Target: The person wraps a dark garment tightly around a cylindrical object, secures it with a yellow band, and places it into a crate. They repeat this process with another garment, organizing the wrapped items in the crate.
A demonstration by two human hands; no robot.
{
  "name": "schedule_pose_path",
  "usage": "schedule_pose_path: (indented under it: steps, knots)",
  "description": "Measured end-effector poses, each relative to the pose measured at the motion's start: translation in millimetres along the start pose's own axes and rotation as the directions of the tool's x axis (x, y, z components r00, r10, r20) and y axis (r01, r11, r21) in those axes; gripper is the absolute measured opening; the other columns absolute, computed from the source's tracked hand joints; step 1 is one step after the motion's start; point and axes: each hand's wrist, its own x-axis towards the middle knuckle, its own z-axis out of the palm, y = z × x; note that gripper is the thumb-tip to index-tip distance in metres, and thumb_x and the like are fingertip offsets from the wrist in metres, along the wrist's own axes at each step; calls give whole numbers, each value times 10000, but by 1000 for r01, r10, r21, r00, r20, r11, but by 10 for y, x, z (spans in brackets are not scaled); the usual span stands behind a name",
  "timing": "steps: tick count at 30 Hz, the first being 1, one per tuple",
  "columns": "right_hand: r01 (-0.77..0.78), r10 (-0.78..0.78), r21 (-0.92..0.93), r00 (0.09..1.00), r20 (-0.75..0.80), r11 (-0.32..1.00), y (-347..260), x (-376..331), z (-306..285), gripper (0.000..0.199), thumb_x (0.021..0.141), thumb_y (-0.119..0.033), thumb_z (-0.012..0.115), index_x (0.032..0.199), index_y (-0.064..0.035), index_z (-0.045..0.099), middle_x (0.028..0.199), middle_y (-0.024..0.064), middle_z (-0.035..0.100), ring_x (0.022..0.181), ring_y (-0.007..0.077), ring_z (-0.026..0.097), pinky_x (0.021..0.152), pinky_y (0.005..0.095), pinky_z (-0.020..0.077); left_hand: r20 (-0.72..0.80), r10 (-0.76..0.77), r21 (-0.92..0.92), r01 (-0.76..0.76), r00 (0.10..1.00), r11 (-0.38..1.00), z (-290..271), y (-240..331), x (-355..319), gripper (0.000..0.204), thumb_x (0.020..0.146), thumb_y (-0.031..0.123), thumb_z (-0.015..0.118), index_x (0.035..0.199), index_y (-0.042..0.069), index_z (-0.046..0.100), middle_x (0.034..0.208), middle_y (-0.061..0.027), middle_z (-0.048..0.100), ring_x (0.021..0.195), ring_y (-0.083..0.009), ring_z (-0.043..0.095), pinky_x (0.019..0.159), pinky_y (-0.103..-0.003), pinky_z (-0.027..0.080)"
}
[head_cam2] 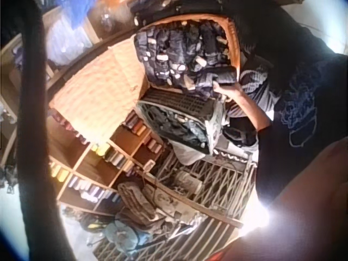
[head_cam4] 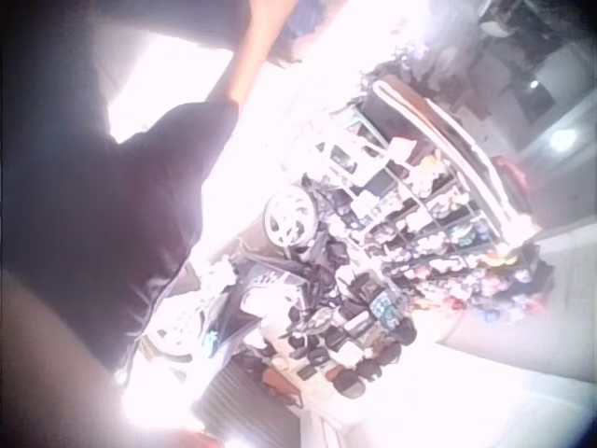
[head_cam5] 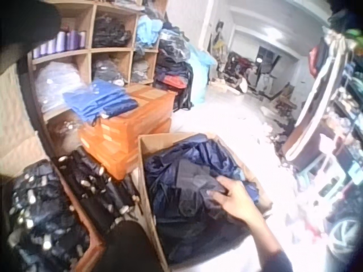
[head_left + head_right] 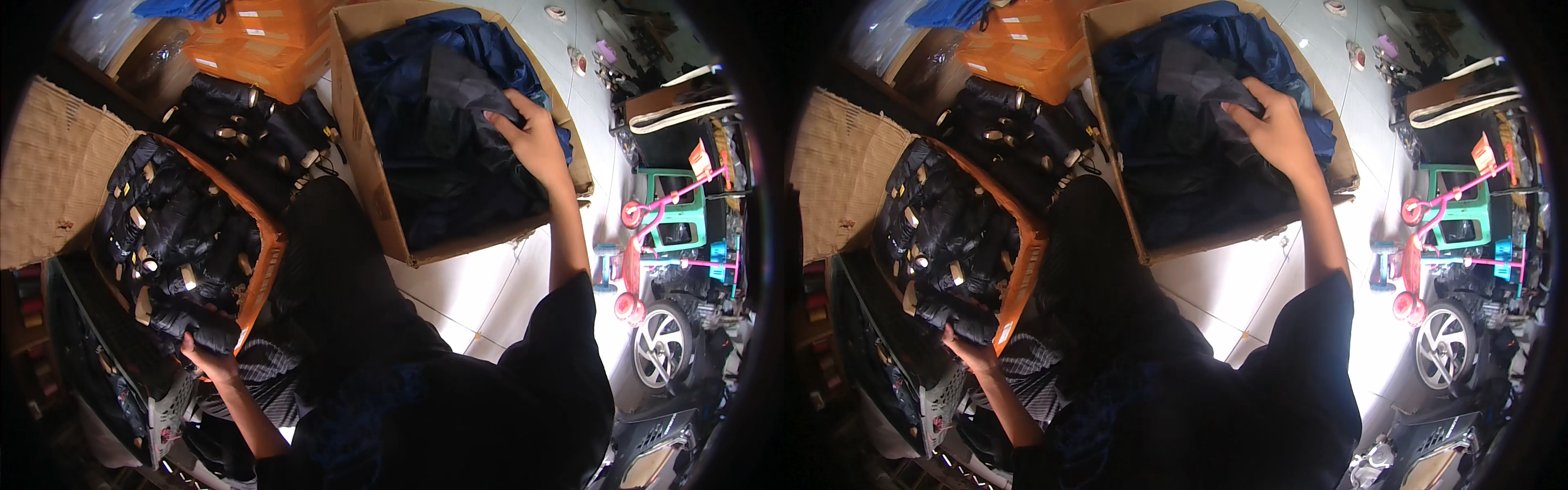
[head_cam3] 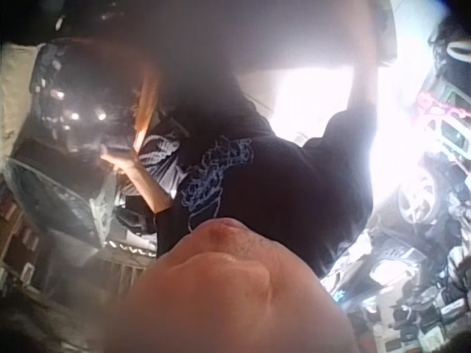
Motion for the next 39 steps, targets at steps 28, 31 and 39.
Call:
schedule_pose_path:
  steps: [28,31,39]
  knots:
    - [-458,-236,833,811,535,310,-1514,-1142,2999,383,988,-286,531,1184,43,542,1170,143,575,945,195,621,823,347,502,197,-123,144,95,973,985,-252,443,-829,922,666,298,724,1422,-62,337,1304,-255,537,797,-247,649,701,-344,537]
    - [-13,-425,709,792,437,705,-1553,-1035,2944,290,910,-161,669,1110,24,569,1202,112,554,925,169,618,784,311,511,266,-196,181,150,944,972,-431,434,-805,815,686,83,751,1403,-54,388,1233,-197,578,881,-228,660,843,-343,512]
    - [-239,-85,803,938,337,546,-1264,-860,2824,58,933,-39,622,915,16,630,998,0,580,810,26,539,755,182,417,202,-101,40,95,974,995,-525,464,-538,787,692,495,676,1207,-68,484,1086,-203,568,643,-245,621,587,-344,502]
